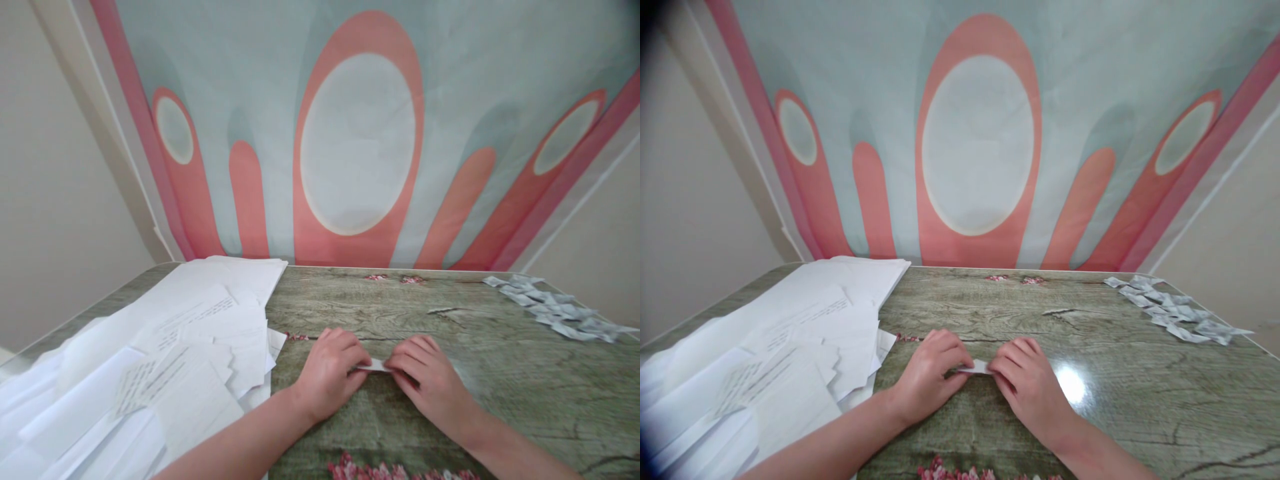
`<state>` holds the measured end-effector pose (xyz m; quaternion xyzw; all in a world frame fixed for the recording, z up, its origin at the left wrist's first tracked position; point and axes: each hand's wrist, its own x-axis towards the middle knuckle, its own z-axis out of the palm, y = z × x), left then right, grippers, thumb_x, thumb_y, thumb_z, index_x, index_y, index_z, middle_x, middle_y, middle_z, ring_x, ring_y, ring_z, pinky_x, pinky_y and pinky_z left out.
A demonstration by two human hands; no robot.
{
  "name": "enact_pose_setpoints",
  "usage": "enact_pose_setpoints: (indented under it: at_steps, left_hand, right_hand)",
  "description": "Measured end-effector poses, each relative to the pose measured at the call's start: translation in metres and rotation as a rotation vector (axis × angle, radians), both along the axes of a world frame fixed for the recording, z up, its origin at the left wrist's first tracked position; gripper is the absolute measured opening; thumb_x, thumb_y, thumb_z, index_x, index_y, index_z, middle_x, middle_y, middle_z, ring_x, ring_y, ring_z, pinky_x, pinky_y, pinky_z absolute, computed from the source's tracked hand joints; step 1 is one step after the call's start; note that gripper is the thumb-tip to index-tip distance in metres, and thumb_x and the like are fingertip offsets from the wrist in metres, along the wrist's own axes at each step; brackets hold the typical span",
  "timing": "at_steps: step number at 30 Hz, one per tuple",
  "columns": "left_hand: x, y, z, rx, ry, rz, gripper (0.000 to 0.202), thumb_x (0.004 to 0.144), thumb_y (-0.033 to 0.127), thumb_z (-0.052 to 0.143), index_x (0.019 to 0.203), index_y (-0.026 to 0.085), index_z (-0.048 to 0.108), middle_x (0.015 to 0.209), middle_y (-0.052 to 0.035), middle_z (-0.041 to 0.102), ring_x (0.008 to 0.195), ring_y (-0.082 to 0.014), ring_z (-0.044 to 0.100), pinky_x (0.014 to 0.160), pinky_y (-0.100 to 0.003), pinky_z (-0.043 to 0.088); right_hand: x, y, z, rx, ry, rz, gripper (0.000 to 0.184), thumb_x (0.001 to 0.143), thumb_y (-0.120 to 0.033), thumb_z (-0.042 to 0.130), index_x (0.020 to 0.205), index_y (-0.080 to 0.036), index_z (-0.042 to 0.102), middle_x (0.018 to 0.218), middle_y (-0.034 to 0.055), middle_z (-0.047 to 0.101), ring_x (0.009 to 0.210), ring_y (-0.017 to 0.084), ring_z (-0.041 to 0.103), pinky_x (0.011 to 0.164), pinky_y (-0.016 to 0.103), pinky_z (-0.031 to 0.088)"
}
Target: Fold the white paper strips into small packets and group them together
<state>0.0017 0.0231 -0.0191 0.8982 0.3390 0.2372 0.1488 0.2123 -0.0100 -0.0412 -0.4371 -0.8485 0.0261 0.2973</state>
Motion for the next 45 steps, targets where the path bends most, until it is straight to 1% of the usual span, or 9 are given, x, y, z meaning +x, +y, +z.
enact_pose_setpoints:
  at_steps: [5, 11, 15, 19, 25, 31, 35, 40, 45]
  left_hand:
    - [-0.001, 0.001, 0.0, 0.009, 0.098, -0.011, 0.01, 0.074, 0.013, 0.059, 0.081, 0.021, 0.059, 0.085, -0.0009, 0.06, 0.085, -0.018, 0.05, 0.075, -0.029, 0.033]
    - [0.0, 0.001, -0.003, 0.013, 0.127, -0.02, 0.009, 0.076, 0.013, 0.058, 0.081, 0.02, 0.058, 0.084, -0.0011, 0.058, 0.083, -0.0175, 0.049, 0.074, -0.028, 0.034]
    - [0.0, 0.001, -0.002, 0.019, 0.145, -0.043, 0.004, 0.081, 0.019, 0.056, 0.083, 0.02, 0.059, 0.085, -0.0023, 0.058, 0.085, -0.0182, 0.05, 0.076, -0.029, 0.036]
    - [0.0, 0.001, -0.001, 0.011, 0.158, -0.073, 0.01, 0.084, 0.029, 0.056, 0.086, 0.021, 0.061, 0.086, -0.0032, 0.059, 0.086, -0.0189, 0.051, 0.076, -0.029, 0.037]
    - [-0.001, 0.002, 0.0, -0.066, 0.119, -0.082, 0.013, 0.084, 0.03, 0.056, 0.084, 0.021, 0.065, 0.086, -0.003, 0.06, 0.085, -0.0176, 0.054, 0.077, -0.028, 0.039]
    - [-0.001, 0.005, 0.0, -0.211, 0.011, -0.036, 0.014, 0.083, 0.027, 0.055, 0.079, 0.021, 0.067, 0.083, -0.0014, 0.061, 0.082, -0.0162, 0.056, 0.078, -0.026, 0.04]
    - [0.001, 0.007, -0.005, -0.251, -0.036, 0.031, 0.012, 0.081, 0.026, 0.057, 0.075, 0.02, 0.067, 0.081, -0.0007, 0.061, 0.082, -0.0159, 0.056, 0.079, -0.026, 0.039]
    - [0.005, 0.008, -0.011, -0.233, -0.029, 0.118, 0.01, 0.078, 0.026, 0.059, 0.074, 0.02, 0.067, 0.081, -0.0011, 0.061, 0.081, -0.0168, 0.055, 0.078, -0.028, 0.039]
    - [0.007, 0.007, -0.011, -0.196, 0.013, 0.171, 0.009, 0.076, 0.027, 0.06, 0.074, 0.02, 0.065, 0.081, -0.0026, 0.06, 0.085, -0.0196, 0.054, 0.078, -0.03, 0.039]
  right_hand:
    - [-0.003, -0.001, -0.002, 0.019, -0.081, -0.021, 0.013, 0.083, -0.01, 0.052, 0.079, -0.021, 0.059, 0.077, 0.002, 0.06, 0.076, 0.018, 0.05, 0.074, 0.034, 0.035]
    - [-0.004, -0.003, -0.001, -0.013, -0.133, -0.012, 0.012, 0.083, -0.01, 0.052, 0.08, -0.02, 0.059, 0.079, 0.0023, 0.058, 0.078, 0.018, 0.049, 0.076, 0.034, 0.034]
    - [-0.002, -0.003, -0.002, -0.022, -0.141, -0.002, 0.012, 0.084, -0.012, 0.052, 0.082, -0.02, 0.06, 0.081, 0.0024, 0.059, 0.079, 0.018, 0.05, 0.076, 0.034, 0.034]
    - [-0.003, -0.003, 0.0, -0.03, -0.142, -0.004, 0.012, 0.085, -0.013, 0.052, 0.082, -0.021, 0.061, 0.081, 0.0027, 0.06, 0.08, 0.018, 0.05, 0.076, 0.034, 0.035]
    - [-0.003, -0.005, 0.007, -0.078, -0.126, 0.012, 0.015, 0.087, -0.018, 0.05, 0.081, -0.021, 0.063, 0.079, 0.0029, 0.06, 0.079, 0.018, 0.051, 0.075, 0.035, 0.036]
    - [0.0, -0.002, 0.004, -0.237, 0.018, -0.025, 0.021, 0.089, -0.027, 0.047, 0.077, -0.023, 0.064, 0.078, 0.0024, 0.059, 0.078, 0.018, 0.053, 0.073, 0.034, 0.039]
    - [0.0, 0.002, 0.0, -0.354, 0.12, -0.073, 0.022, 0.089, -0.028, 0.047, 0.074, -0.022, 0.063, 0.077, 0.0017, 0.058, 0.077, 0.017, 0.054, 0.072, 0.032, 0.041]
    - [-0.001, 0.006, -0.004, -0.355, 0.154, -0.095, 0.022, 0.087, -0.028, 0.048, 0.07, -0.021, 0.059, 0.076, 0.0016, 0.057, 0.077, 0.017, 0.054, 0.071, 0.032, 0.041]
    - [-0.001, 0.008, -0.007, -0.316, 0.119, -0.117, 0.018, 0.086, -0.028, 0.049, 0.071, -0.021, 0.056, 0.075, 0.0014, 0.057, 0.076, 0.018, 0.052, 0.071, 0.033, 0.04]
